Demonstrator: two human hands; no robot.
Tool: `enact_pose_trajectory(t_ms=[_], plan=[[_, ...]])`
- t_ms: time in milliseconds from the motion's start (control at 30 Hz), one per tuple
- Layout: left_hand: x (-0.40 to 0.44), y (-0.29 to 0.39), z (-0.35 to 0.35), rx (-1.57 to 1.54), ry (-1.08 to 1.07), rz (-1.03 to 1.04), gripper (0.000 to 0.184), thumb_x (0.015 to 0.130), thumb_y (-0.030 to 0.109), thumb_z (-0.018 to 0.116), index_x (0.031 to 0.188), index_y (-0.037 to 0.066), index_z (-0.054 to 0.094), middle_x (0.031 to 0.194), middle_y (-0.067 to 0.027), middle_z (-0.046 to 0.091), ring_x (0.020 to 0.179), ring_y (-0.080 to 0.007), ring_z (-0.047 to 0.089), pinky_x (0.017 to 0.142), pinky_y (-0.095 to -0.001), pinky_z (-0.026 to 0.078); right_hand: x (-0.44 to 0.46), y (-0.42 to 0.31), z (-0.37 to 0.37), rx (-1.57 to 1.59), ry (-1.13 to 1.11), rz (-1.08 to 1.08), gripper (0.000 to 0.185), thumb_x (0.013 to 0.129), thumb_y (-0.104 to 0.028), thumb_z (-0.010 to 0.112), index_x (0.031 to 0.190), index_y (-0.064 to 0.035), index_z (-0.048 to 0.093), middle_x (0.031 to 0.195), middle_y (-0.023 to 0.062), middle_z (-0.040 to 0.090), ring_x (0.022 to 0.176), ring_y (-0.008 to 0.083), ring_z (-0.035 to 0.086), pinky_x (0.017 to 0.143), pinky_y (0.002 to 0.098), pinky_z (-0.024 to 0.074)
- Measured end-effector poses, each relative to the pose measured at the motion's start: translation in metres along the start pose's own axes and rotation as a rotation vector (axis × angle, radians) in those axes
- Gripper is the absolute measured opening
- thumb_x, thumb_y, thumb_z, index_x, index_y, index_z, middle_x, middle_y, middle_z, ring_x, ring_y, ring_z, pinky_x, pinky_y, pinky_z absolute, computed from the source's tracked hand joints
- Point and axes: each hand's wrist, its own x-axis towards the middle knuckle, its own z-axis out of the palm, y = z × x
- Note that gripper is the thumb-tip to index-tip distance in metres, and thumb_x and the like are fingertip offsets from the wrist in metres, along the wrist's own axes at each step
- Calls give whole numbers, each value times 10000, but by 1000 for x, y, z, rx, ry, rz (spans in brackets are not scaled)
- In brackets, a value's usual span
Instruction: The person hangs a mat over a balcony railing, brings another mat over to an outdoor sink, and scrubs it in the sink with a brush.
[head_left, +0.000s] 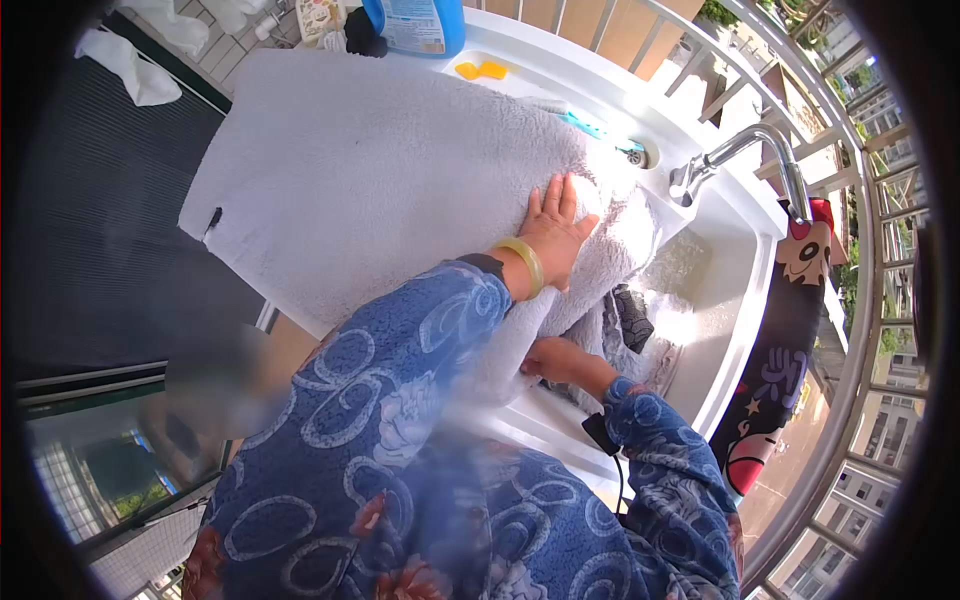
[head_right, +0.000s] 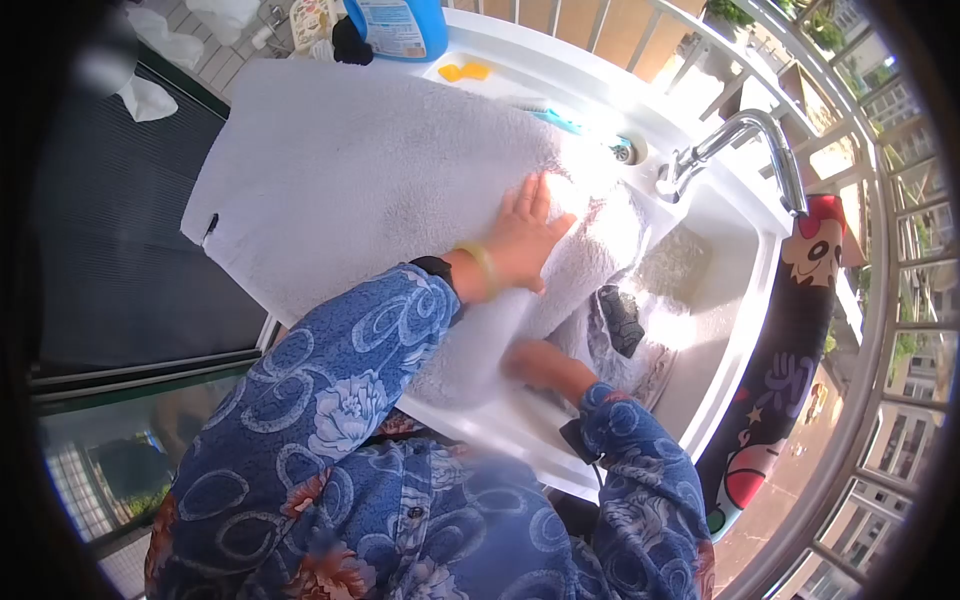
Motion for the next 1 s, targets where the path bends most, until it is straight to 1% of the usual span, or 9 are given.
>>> enact_pose_trajectory(t_ms=[67, 133, 333, 500, 633, 767, 833, 967, 1000], plan=[[-1, 1, 1, -19, 20, 17, 1039, 565, 355, 876, 1439, 140, 358, 1480, -416, 79, 1402, -539, 76, 1086, -621, 187, -11, 6, -26, -193, 217, 267, 176, 816, -200, 600, 831, -28, 633, 825, 160, 655, 769, 376, 633, 695, 460, 503], [0, 0, 3, -22, 57, 24, 1027, 557, 350, 875, 1428, 139, 375, 1472, -415, 115, 1394, -549, 86, 1071, -640, 203, -37, -9, -90, -65, 762, 424, 136, 840, -176, 574, 818, -44, 601, 746, 148, 627, 704, 368, 627, 647, 462, 497], [2, 0, 5, -35, 45, 53, 1002, 572, 354, 855, 1430, 153, 378, 1473, -401, 121, 1399, -550, 18, 1094, -643, 157, 12, 85, -75, -26, 654, 369, 165, 902, -148, 504, 985, -14, 553, 885, 216, 637, 879, 405, 620, 767, 473, 489], [10, 5, 2, 49, -52, 38, 971, 585, 375, 843, 1425, 186, 394, 1481, -392, 96, 1404, -541, -47, 1115, -620, 120, 54, 140, -44, 169, 855, 337, 187, 907, -141, 488, 1018, 1, 540, 939, 237, 627, 930, 410, 607, 803, 461, 488], [7, 11, -3, 77, -92, 35, 974, 585, 387, 843, 1427, 191, 393, 1478, -399, 96, 1404, -538, -62, 1119, -611, 119, 14, 90, -90, 141, 515, 376, 244, 909, -159, 500, 1100, -11, 531, 1011, 242, 611, 987, 399, 587, 855, 433, 476], [8, 9, -4, 55, -87, 48, 973, 593, 402, 841, 1429, 187, 391, 1477, -405, 92, 1404, -536, -68, 1120, -607, 113, -60, 9, -104, -347, 240, 688, 624, 829, -470, 654, 1282, -78, 482, 1189, 155, 592, 1129, 335, 560, 921, 644, 387], [8, 9, -3, 53, -84, 42, 975, 596, 404, 842, 1430, 185, 387, 1478, -406, 84, 1403, -537, -69, 1121, -606, 109, -84, 22, -47, -500, 413, 682, 880, 726, -597, 694, 1392, -110, 386, 1237, 150, 579, 1173, 320, 541, 920, 719, 329], [7, 10, -2, 55, -93, 29, 968, 602, 401, 844, 1428, 184, 388, 1479, -404, 78, 1404, -536, -67, 1123, -604, 104, -73, 52, -42, -350, 123, 786, 1070, 653, -646, 717, 1499, -171, 265, 1362, 158, 507, 1178, 293, 564, 886, 806, 256], [8, 10, -5, 45, -88, 34, 967, 601, 399, 845, 1427, 185, 390, 1480, -402, 80, 1404, -535, -65, 1124, -604, 104, -63, 58, -54, -205, -11, 819, 1110, 626, -590, 765, 1497, -123, 257, 1278, 189, 570, 1141, 302, 588, 953, 707, 323]])
